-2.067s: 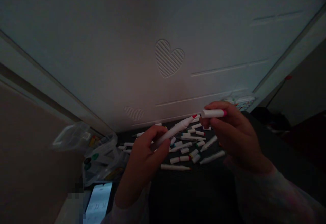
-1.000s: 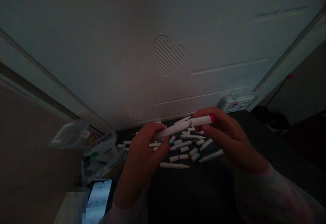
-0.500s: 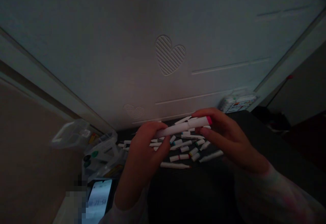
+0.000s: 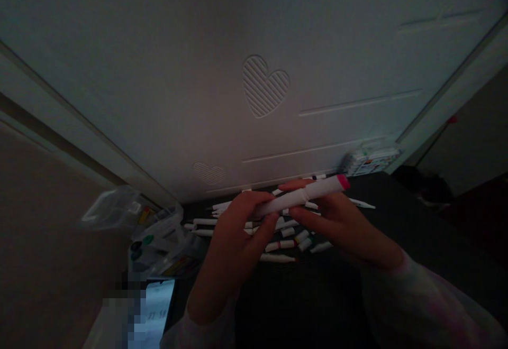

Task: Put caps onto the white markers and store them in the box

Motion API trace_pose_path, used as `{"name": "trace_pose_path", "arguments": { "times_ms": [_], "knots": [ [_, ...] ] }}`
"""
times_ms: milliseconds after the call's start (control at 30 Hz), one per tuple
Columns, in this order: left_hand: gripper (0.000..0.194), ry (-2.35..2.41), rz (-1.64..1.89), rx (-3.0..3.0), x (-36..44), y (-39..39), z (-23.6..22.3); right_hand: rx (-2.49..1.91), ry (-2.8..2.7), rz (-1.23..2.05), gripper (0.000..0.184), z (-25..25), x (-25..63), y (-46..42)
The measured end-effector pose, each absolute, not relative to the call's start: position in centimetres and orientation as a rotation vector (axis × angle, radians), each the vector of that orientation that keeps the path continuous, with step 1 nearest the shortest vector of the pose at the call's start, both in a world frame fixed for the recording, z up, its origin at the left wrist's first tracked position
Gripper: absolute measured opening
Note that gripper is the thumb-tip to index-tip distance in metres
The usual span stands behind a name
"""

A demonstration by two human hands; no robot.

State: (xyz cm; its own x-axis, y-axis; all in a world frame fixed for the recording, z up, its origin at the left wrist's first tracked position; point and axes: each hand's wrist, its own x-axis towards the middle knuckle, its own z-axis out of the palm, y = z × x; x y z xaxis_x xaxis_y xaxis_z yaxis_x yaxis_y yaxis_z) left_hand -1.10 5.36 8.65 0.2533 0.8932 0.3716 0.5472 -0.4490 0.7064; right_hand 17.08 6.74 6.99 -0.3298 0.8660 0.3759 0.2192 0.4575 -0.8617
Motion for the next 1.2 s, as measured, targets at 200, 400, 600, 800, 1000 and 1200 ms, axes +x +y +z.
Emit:
{"name": "trace_pose_path", "arguments": {
  "times_ms": [200,400,600,800,1000,1200],
  "knots": [
    [0.021,1.244,0.989,2.093,-0.9,5.4,8.6,-0.923,-1.889,0.837,0.019,7.5,17.1,6.8],
    [0.031,1.235,1.196,1.814,-1.4,4.9,8.7,-0.915,-2.025,0.764,0.013,7.9,17.0,6.7],
    [0.027,0.994,1.372,1.435,-1.1,4.5,8.4,-0.924,-2.113,0.973,0.014,8.3,16.5,6.4],
    [0.027,1.025,1.334,1.432,-0.4,4.4,8.8,-0.939,-2.113,1.159,0.015,8.5,16.4,6.2],
    [0.019,1.065,1.331,1.499,-0.5,4.1,9.2,-0.981,-2.152,1.019,0.016,8.2,16.5,6.2],
    [0.017,0.95,1.448,1.338,0.0,3.8,9.4,-0.95,-2.081,0.89,0.016,8.2,17.0,6.5]
  ]
}}
